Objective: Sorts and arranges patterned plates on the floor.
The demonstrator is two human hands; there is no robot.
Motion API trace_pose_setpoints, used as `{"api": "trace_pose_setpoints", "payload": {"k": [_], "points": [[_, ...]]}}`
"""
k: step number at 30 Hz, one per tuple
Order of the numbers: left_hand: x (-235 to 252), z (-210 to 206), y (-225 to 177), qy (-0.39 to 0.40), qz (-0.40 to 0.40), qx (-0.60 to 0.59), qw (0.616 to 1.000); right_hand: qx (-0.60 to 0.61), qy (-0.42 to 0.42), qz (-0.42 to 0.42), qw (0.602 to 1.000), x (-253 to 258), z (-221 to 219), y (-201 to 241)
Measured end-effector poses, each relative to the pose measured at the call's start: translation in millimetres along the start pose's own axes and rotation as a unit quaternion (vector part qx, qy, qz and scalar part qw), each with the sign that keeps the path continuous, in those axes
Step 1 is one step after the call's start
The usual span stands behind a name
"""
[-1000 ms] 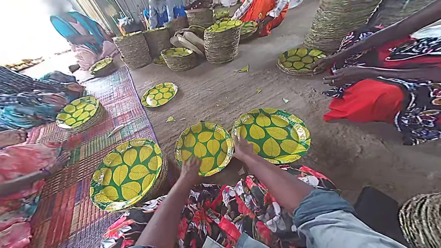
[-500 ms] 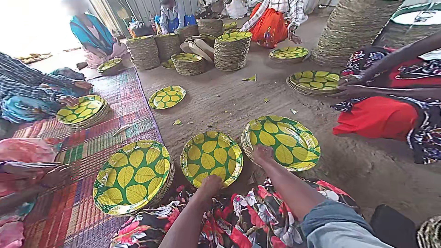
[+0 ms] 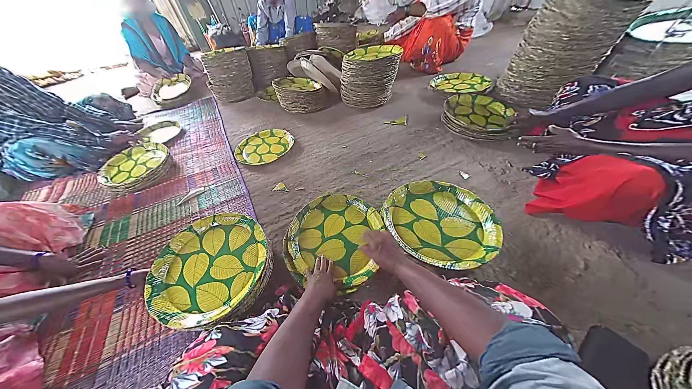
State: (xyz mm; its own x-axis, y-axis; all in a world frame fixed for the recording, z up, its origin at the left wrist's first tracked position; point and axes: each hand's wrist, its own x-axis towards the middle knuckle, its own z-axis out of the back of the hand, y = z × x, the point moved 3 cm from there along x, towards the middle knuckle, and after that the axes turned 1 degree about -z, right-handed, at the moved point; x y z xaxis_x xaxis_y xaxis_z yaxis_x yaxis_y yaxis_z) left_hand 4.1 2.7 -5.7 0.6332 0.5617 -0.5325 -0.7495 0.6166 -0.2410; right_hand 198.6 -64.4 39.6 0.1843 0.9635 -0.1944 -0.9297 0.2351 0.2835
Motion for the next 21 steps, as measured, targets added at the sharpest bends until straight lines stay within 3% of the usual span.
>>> {"api": "trace_pose_setpoints", "payload": {"k": [2,4,7,12,15,17,19,20,21], "points": [[-1.5,7.0,-2.9,0.001,0.008,0.006,1.0,0.028,-0.054,-0.181,0.982,-0.1,16.2,-24.2],[-2.4,10.0,-6.1,-0.003,0.008,0.024,1.0,0.042,-0.032,-0.279,0.959,-4.4,13.9,-47.7],[-2.9,14.4,-9.3,-0.032,0.005,0.019,0.999,0.039,0.02,-0.308,0.95,-5.2,11.9,-52.7],[-4.3,0.7,8.5,-0.022,0.068,-0.008,0.997,0.033,-0.05,-0.286,0.956,-4.2,23.6,-54.5],[-2.3,3.1,13.0,-0.035,0.084,-0.055,0.994,0.007,-0.163,-0.231,0.959,-6.6,38.1,-42.6],[-4.9,12.6,14.5,-0.194,0.073,-0.137,0.969,0.001,-0.188,-0.13,0.974,-8.9,35.6,-21.3],[-3.6,27.4,17.2,-0.429,0.045,-0.175,0.885,0.011,-0.133,0.014,0.991,-11.6,15.8,2.4],[-1.3,33.6,19.8,-0.501,0.033,-0.165,0.849,0.018,-0.075,0.09,0.993,-11.3,1.8,12.3],[-1.2,37.3,22.1,-0.514,0.02,-0.161,0.842,0.021,-0.005,0.153,0.988,-7.9,-14.1,18.8]]}}
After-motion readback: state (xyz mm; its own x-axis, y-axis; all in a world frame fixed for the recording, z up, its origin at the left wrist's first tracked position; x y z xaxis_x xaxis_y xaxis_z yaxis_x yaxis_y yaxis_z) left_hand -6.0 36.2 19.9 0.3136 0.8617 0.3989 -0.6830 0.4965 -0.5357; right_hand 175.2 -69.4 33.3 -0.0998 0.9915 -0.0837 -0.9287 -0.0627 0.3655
